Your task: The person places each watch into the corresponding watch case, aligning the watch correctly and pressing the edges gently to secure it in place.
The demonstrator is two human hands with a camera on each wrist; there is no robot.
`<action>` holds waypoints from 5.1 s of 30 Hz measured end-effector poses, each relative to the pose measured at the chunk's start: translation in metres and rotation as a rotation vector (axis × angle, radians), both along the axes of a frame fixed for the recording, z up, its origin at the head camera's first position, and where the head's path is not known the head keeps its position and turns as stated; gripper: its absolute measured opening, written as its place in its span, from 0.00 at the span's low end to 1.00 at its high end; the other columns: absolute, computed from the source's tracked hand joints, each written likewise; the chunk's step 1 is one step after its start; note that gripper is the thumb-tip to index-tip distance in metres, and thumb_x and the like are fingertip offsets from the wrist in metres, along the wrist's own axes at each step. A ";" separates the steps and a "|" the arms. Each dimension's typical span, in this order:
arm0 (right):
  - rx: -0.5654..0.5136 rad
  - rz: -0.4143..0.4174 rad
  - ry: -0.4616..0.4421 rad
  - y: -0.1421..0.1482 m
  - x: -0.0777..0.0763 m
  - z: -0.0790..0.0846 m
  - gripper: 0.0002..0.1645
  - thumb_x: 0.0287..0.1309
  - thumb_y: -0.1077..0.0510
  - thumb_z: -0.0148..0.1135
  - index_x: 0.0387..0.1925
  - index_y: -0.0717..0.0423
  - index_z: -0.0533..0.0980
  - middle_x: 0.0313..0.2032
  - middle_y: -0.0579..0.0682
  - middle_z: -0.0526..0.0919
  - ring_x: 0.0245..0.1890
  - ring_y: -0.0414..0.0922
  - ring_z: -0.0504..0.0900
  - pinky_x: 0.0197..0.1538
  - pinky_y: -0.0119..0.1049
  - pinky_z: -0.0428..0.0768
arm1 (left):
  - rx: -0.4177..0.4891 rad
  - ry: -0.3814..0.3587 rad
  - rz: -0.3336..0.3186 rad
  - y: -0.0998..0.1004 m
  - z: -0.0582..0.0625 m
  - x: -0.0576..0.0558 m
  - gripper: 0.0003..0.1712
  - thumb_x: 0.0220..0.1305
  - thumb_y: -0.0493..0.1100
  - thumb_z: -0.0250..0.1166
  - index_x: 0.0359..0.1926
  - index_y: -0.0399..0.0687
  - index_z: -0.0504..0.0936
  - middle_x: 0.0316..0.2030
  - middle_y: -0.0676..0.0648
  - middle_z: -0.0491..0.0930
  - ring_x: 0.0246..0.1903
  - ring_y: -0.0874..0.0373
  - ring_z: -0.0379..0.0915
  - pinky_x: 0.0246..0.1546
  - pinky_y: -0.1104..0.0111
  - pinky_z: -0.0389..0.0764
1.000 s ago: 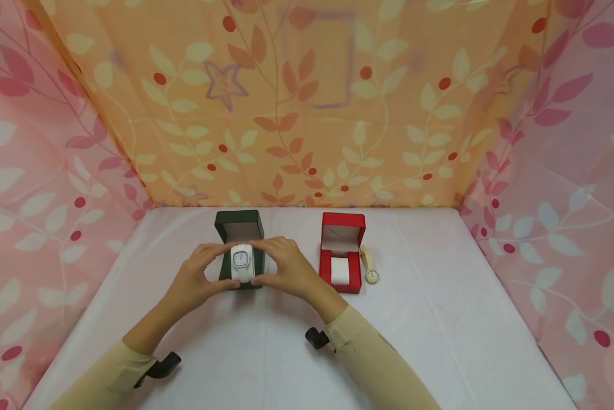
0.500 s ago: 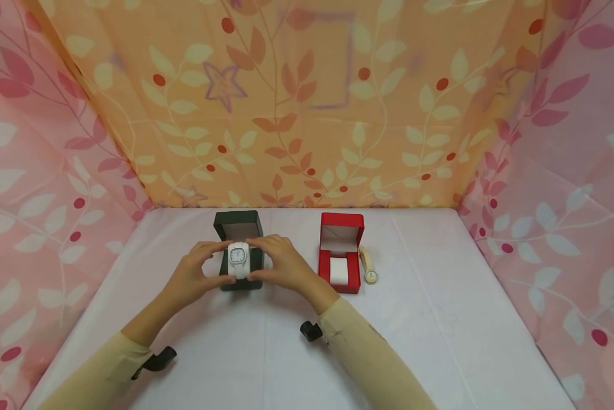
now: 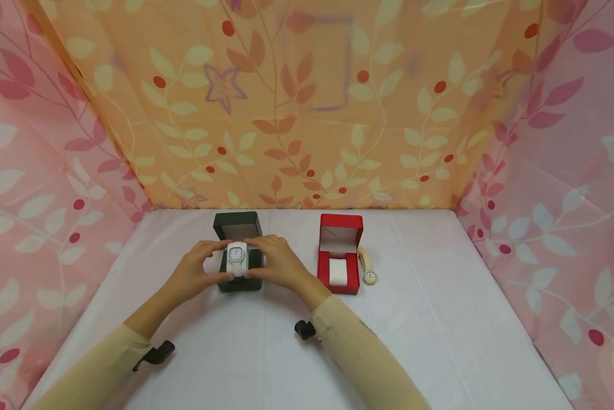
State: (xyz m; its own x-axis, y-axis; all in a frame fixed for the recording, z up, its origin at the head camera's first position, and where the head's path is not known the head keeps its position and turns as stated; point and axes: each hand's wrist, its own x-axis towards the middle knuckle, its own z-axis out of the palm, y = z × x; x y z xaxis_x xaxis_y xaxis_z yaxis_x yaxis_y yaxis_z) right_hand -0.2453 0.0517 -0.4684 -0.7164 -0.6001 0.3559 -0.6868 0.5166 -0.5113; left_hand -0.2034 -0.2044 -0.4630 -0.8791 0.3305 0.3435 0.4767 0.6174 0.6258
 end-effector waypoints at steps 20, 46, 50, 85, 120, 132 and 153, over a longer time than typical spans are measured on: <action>0.071 -0.044 -0.050 -0.012 -0.010 -0.009 0.46 0.50 0.43 0.80 0.69 0.49 0.73 0.61 0.46 0.82 0.63 0.46 0.75 0.70 0.50 0.68 | -0.027 -0.081 -0.005 -0.009 -0.015 -0.020 0.45 0.48 0.50 0.84 0.68 0.53 0.76 0.58 0.45 0.78 0.60 0.44 0.73 0.60 0.44 0.75; 0.092 -0.083 -0.058 -0.020 -0.012 -0.017 0.45 0.51 0.44 0.81 0.68 0.50 0.73 0.61 0.46 0.82 0.62 0.46 0.76 0.69 0.49 0.69 | -0.048 -0.116 0.010 -0.012 -0.027 -0.031 0.46 0.46 0.51 0.85 0.67 0.52 0.77 0.57 0.44 0.79 0.60 0.46 0.73 0.60 0.45 0.75; 0.097 -0.088 -0.068 -0.020 -0.012 -0.018 0.45 0.50 0.44 0.81 0.68 0.49 0.74 0.61 0.46 0.82 0.62 0.46 0.77 0.69 0.49 0.70 | -0.051 -0.116 0.010 -0.012 -0.027 -0.032 0.46 0.46 0.51 0.85 0.66 0.52 0.77 0.56 0.43 0.80 0.60 0.47 0.73 0.60 0.46 0.75; 0.129 -0.071 -0.054 -0.016 -0.015 -0.025 0.45 0.51 0.41 0.80 0.69 0.47 0.73 0.59 0.47 0.84 0.59 0.46 0.77 0.65 0.49 0.70 | -0.067 -0.142 0.003 -0.008 -0.029 -0.028 0.47 0.47 0.52 0.84 0.68 0.48 0.77 0.59 0.44 0.78 0.62 0.47 0.70 0.64 0.44 0.72; 0.183 -0.088 -0.018 -0.018 -0.015 -0.029 0.43 0.50 0.38 0.79 0.66 0.47 0.75 0.57 0.44 0.84 0.58 0.44 0.78 0.62 0.46 0.72 | -0.160 -0.149 -0.033 -0.011 -0.026 -0.026 0.44 0.52 0.51 0.81 0.69 0.48 0.74 0.60 0.41 0.76 0.62 0.44 0.70 0.63 0.42 0.72; 0.186 -0.078 -0.044 -0.017 -0.014 -0.028 0.42 0.52 0.39 0.78 0.66 0.47 0.75 0.58 0.46 0.84 0.57 0.45 0.78 0.63 0.48 0.72 | -0.163 -0.159 -0.027 -0.010 -0.028 -0.027 0.44 0.52 0.49 0.82 0.69 0.48 0.75 0.60 0.43 0.77 0.63 0.45 0.69 0.64 0.44 0.72; 0.182 -0.089 -0.043 -0.018 -0.014 -0.027 0.41 0.52 0.39 0.78 0.65 0.48 0.77 0.57 0.46 0.85 0.58 0.45 0.78 0.63 0.48 0.72 | -0.179 -0.149 -0.039 -0.011 -0.027 -0.027 0.44 0.53 0.50 0.81 0.70 0.47 0.74 0.60 0.41 0.76 0.63 0.44 0.69 0.64 0.44 0.72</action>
State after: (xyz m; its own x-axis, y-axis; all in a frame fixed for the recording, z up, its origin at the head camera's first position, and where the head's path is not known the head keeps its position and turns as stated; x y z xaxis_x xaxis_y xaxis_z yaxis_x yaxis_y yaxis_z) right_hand -0.2596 0.0332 -0.4953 -0.7817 -0.5852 0.2156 -0.6139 0.6611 -0.4314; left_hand -0.2308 -0.2150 -0.4904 -0.9012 0.4089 0.1436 0.4126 0.7082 0.5729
